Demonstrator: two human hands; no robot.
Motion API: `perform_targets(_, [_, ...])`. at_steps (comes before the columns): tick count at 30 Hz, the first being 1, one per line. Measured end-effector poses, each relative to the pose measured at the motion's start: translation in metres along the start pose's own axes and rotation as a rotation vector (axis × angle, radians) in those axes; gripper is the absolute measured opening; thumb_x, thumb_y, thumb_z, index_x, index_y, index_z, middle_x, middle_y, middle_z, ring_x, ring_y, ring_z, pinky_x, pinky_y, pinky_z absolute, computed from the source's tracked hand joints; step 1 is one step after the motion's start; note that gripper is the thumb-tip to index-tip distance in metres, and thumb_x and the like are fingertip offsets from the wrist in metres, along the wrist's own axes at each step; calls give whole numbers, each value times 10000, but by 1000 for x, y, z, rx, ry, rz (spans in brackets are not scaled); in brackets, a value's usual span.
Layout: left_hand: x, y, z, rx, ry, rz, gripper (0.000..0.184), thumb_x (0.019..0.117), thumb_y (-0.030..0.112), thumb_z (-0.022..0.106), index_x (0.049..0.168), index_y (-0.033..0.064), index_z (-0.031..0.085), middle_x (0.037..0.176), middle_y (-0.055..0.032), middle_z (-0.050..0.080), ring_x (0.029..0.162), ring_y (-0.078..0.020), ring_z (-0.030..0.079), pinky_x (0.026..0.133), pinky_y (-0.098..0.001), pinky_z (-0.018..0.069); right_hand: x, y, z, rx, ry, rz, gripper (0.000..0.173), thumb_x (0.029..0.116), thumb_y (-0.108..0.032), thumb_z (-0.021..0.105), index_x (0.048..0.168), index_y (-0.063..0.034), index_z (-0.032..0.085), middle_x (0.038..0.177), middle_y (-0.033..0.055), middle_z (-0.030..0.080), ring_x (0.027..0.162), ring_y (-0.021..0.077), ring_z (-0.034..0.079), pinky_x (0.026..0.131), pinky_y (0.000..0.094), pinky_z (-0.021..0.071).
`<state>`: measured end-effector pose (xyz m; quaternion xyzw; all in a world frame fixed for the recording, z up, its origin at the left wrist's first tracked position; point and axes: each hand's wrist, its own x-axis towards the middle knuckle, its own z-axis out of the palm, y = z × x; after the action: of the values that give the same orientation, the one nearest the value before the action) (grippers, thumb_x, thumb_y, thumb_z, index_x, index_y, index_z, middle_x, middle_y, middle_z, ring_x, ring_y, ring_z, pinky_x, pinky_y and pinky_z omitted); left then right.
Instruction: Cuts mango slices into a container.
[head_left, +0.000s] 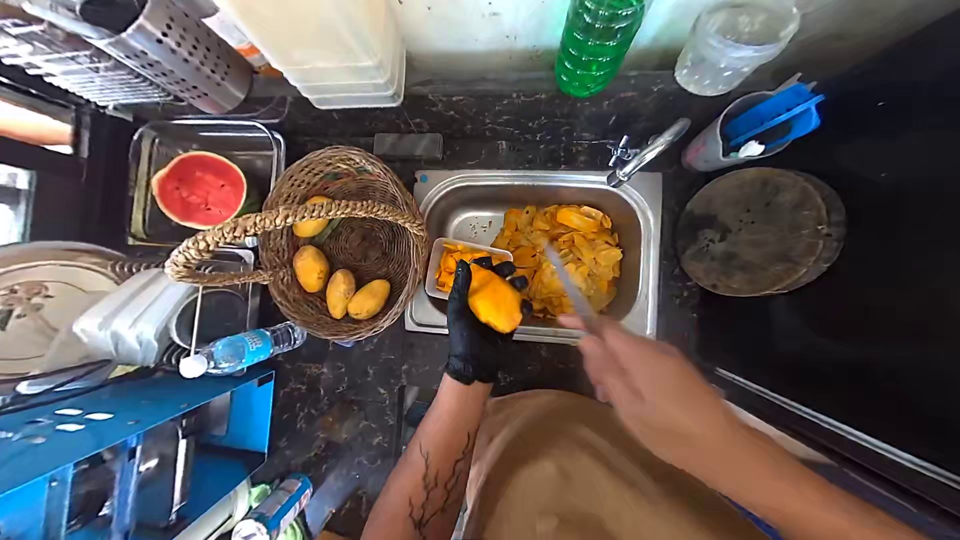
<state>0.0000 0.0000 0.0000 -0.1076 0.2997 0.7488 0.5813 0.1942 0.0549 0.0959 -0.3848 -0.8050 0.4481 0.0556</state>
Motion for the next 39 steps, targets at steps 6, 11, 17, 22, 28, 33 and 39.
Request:
perform_targets(6, [5, -3, -7, 27, -55, 197, 483, 1060, 535, 360, 1182, 158, 635, 996, -82, 693, 870, -221, 702, 718, -380, 610, 21, -5, 49, -240, -169, 151, 428, 1121, -383, 299, 1163, -89, 607, 770, 61, 619, 700, 232, 655, 630, 415, 558])
perform_targets(11, [-4, 4, -7, 88, -87, 164, 692, 1027, 678, 224, 1208, 151, 634, 956, -108, 684, 820, -242, 706, 640, -389, 615, 26, -4, 62, -225, -208, 150, 417, 1124, -372, 291, 1187, -92, 594, 790, 63, 617, 723, 228, 654, 664, 415, 557])
perform_targets(17, [-4, 4, -10, 100, -59, 134, 760, 1002, 726, 159, 1151, 148, 629, 899, -107, 674, 773, -248, 695, 606, -386, 604, 23, -11, 73, -242, -237, 153, 399, 1118, -335, 308, 1186, -65, 595, 827, 91, 646, 763, 257, 681, 691, 442, 574])
perform_targets(22, [0, 29, -29, 71, -45, -79, 397, 1054, 439, 420, 1258, 168, 626, 1230, -154, 671, 984, -287, 705, 699, -396, 610, 16, -10, 56, -211, -158, 43, 412, 1117, -377, 314, 1163, -123, 635, 736, 28, 586, 641, 181, 600, 580, 378, 517])
perform_targets(28, [-3, 24, -33, -12, -209, -218, 677, 1034, 617, 297, 1211, 67, 649, 1160, -215, 668, 980, -348, 688, 740, -469, 601, 24, -2, 66, -283, -304, 47, 455, 1123, -407, 282, 1162, -97, 613, 808, 78, 639, 750, 254, 671, 676, 457, 562])
perform_targets(33, [-12, 23, -32, 25, -258, -201, 773, 1035, 647, 216, 1301, 44, 620, 1215, -231, 660, 1084, -356, 672, 918, -507, 568, 34, 14, 71, -269, -257, 6, 449, 1120, -383, 304, 1131, -63, 618, 779, 94, 638, 731, 269, 673, 664, 468, 559])
perform_targets(39, [5, 25, -51, -56, 189, -70, 344, 985, 423, 496, 1127, 144, 638, 982, -114, 681, 798, -244, 687, 596, -384, 579, 51, 26, 70, 67, -269, 149, 520, 1100, -518, 304, 1310, -217, 672, 928, 30, 672, 822, 161, 631, 769, 423, 530])
